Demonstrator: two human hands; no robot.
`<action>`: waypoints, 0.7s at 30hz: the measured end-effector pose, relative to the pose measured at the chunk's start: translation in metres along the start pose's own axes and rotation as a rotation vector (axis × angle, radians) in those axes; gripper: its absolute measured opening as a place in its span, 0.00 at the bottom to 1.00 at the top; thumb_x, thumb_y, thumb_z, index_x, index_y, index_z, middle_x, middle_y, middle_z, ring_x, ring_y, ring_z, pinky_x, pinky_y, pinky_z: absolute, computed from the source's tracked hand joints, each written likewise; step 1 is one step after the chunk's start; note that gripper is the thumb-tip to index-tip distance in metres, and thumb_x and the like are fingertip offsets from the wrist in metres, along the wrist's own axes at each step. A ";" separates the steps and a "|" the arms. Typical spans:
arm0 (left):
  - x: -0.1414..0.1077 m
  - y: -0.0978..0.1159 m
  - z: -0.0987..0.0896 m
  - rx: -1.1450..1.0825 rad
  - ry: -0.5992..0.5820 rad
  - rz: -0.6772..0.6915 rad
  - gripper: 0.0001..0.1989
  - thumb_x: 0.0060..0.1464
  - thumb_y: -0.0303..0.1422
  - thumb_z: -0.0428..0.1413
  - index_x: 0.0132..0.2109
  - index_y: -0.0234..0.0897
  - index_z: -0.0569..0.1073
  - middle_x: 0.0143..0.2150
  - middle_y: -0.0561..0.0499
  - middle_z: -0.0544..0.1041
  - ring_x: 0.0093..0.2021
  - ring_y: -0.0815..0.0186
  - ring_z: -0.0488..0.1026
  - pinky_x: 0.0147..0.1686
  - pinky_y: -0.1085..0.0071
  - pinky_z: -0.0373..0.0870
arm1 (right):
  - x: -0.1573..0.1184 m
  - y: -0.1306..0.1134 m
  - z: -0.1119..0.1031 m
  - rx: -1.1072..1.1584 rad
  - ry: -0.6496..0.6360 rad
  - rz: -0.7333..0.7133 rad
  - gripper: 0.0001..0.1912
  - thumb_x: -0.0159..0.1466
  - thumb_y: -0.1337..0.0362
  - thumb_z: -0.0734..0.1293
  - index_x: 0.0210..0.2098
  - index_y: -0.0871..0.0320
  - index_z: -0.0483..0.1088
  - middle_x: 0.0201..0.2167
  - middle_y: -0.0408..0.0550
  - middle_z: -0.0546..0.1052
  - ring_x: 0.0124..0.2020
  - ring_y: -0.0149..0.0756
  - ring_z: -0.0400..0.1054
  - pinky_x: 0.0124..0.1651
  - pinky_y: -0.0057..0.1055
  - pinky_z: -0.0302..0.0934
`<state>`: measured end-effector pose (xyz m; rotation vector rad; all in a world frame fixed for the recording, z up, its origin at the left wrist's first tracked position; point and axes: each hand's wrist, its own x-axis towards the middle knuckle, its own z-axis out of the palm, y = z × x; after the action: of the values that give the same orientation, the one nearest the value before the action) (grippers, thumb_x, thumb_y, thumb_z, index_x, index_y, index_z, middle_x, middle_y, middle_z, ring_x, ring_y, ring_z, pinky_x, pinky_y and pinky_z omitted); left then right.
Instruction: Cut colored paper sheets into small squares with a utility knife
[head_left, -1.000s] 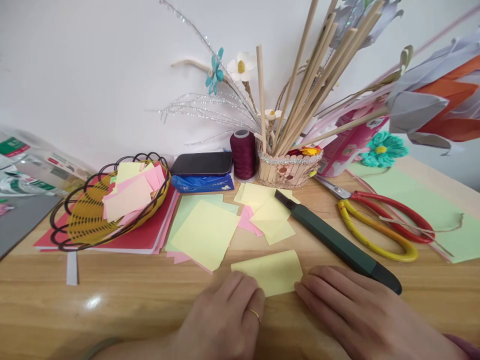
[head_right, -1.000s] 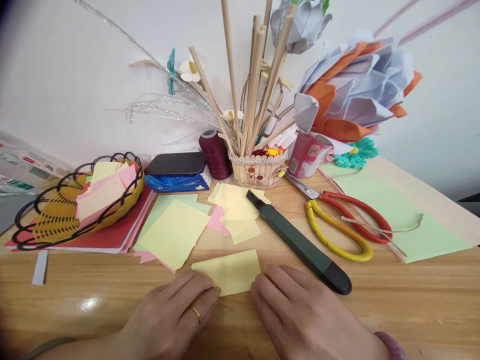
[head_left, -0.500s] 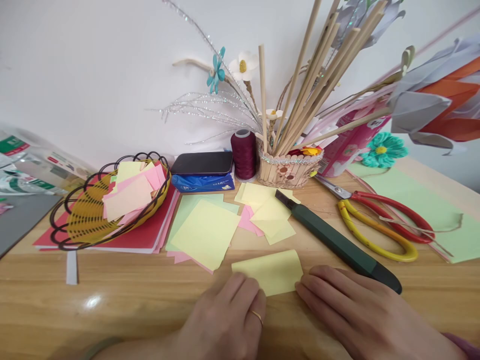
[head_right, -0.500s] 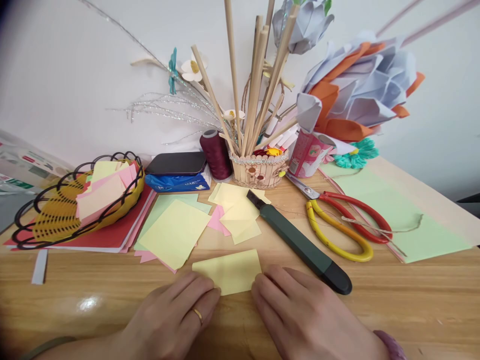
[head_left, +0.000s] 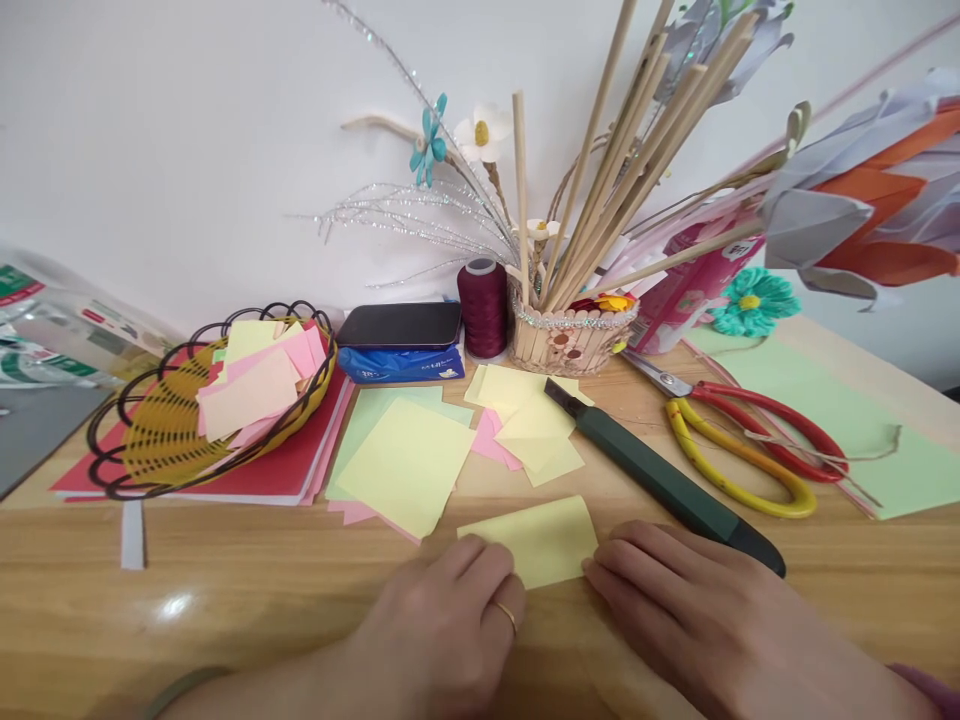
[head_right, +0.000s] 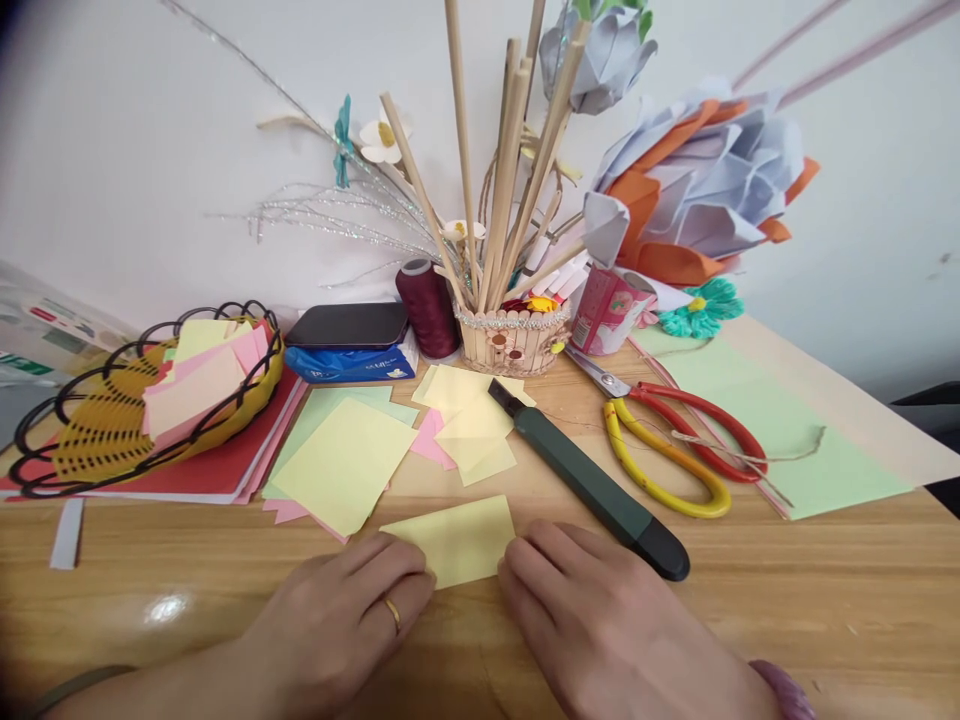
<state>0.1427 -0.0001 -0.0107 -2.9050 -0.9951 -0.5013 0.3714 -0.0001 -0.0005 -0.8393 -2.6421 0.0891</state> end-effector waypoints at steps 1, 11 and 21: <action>0.001 -0.002 -0.001 0.008 -0.051 -0.003 0.13 0.57 0.20 0.42 0.34 0.36 0.69 0.29 0.52 0.72 0.27 0.65 0.70 0.20 0.73 0.65 | 0.000 0.001 -0.001 -0.007 -0.031 0.000 0.21 0.67 0.72 0.48 0.35 0.60 0.71 0.31 0.48 0.74 0.33 0.36 0.67 0.35 0.34 0.63; 0.008 -0.001 0.004 -0.156 -0.248 -0.306 0.08 0.63 0.32 0.49 0.47 0.40 0.69 0.42 0.57 0.77 0.38 0.69 0.74 0.33 0.76 0.72 | -0.004 0.003 -0.001 -0.001 -0.024 0.029 0.20 0.68 0.69 0.49 0.39 0.59 0.71 0.36 0.48 0.76 0.38 0.37 0.68 0.40 0.36 0.65; -0.001 -0.008 0.005 0.072 -0.036 0.128 0.12 0.63 0.25 0.46 0.48 0.30 0.72 0.49 0.49 0.76 0.33 0.66 0.71 0.29 0.72 0.73 | -0.002 -0.012 0.011 -0.168 0.132 0.007 0.20 0.65 0.73 0.50 0.48 0.64 0.69 0.45 0.53 0.76 0.48 0.38 0.68 0.48 0.35 0.65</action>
<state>0.1387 0.0062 -0.0164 -2.8981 -0.8066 -0.3997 0.3625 -0.0099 -0.0089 -0.8764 -2.5480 -0.1829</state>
